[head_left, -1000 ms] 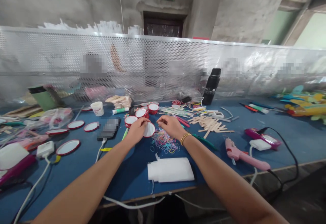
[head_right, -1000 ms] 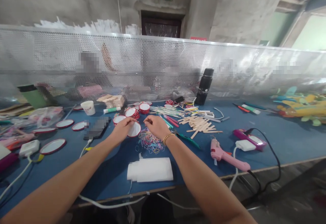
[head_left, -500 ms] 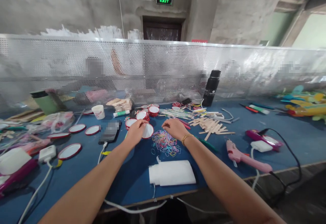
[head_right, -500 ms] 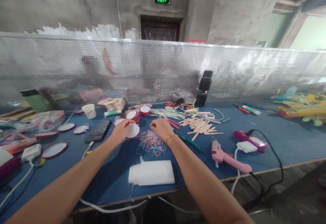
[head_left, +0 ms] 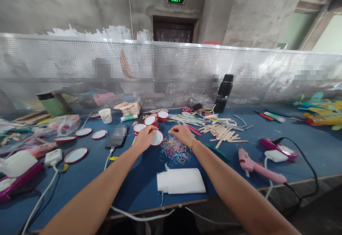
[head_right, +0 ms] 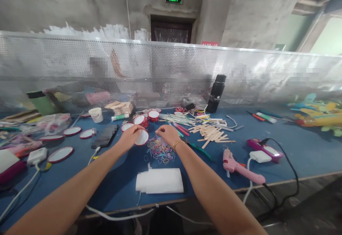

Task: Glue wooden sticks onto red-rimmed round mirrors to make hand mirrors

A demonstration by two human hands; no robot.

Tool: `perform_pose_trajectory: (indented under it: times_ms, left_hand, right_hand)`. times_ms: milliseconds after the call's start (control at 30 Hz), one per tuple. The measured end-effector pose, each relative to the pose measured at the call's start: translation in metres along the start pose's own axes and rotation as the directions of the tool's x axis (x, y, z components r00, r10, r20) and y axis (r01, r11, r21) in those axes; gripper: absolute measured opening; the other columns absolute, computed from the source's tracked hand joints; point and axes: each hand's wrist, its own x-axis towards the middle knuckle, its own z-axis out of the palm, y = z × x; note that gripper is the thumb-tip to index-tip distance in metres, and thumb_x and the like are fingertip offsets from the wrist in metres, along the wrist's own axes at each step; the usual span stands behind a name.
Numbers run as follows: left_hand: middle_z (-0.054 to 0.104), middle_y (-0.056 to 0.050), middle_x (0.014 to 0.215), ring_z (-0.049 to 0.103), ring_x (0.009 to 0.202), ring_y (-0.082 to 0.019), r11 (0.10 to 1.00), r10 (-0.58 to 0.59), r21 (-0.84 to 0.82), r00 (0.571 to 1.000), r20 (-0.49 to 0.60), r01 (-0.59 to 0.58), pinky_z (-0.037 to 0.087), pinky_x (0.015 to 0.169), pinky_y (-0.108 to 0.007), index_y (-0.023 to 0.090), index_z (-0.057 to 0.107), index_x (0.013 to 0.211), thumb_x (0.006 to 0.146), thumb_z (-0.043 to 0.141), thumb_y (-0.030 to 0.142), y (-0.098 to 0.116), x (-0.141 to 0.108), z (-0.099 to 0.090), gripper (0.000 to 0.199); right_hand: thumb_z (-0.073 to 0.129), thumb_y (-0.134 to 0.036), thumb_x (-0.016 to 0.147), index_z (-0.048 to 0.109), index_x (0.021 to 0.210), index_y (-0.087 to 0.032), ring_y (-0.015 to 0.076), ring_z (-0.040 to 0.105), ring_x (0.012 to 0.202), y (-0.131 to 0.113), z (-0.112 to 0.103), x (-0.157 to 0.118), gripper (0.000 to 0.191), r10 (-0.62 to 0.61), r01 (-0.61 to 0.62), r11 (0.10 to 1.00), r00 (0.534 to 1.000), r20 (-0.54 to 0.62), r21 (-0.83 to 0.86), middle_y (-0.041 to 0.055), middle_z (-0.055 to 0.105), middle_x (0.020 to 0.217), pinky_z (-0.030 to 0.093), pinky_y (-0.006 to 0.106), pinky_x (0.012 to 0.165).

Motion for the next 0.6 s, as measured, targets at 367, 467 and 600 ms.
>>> perform_pose_trajectory:
  times_ms: [367,467,600]
  left_hand:
    - [0.068,-0.004,0.104,0.062,0.091,-0.02,0.998,0.057,0.023,0.998,0.028,-0.058,0.045,0.081,-0.032,0.021,0.061,0.105,0.079,0.05,0.025,0.0,-0.002,-0.001,0.028]
    - [0.068,-0.005,0.101,0.061,0.091,-0.021,0.999,0.052,-0.011,0.998,0.026,-0.052,0.045,0.082,-0.034,0.021,0.06,0.103,0.078,0.051,0.024,0.0,-0.002,-0.001,0.027]
    - [0.067,-0.005,0.096,0.061,0.087,-0.02,0.997,0.054,-0.057,0.998,0.028,-0.053,0.045,0.08,-0.033,0.02,0.059,0.103,0.076,0.052,0.022,-0.002,-0.001,0.001,0.028]
  right_hand:
    - [0.062,-0.02,0.078,0.074,0.096,-0.019,0.0179,0.068,0.085,-0.002,-0.012,-0.003,0.021,-0.031,0.023,0.969,0.999,0.03,0.247,0.005,0.075,0.092,0.052,0.032,0.082]
    - [0.063,-0.017,0.077,0.07,0.104,-0.016,0.0163,0.068,0.081,-0.003,-0.011,-0.003,0.028,-0.04,0.027,0.955,0.998,0.037,0.294,0.0051,0.074,0.087,0.053,0.031,0.08]
    - [0.066,-0.016,0.074,0.066,0.111,-0.016,0.0149,0.067,0.076,-0.004,-0.009,-0.004,0.036,-0.051,0.032,0.951,0.997,0.055,0.308,0.0025,0.072,0.081,0.053,0.029,0.076]
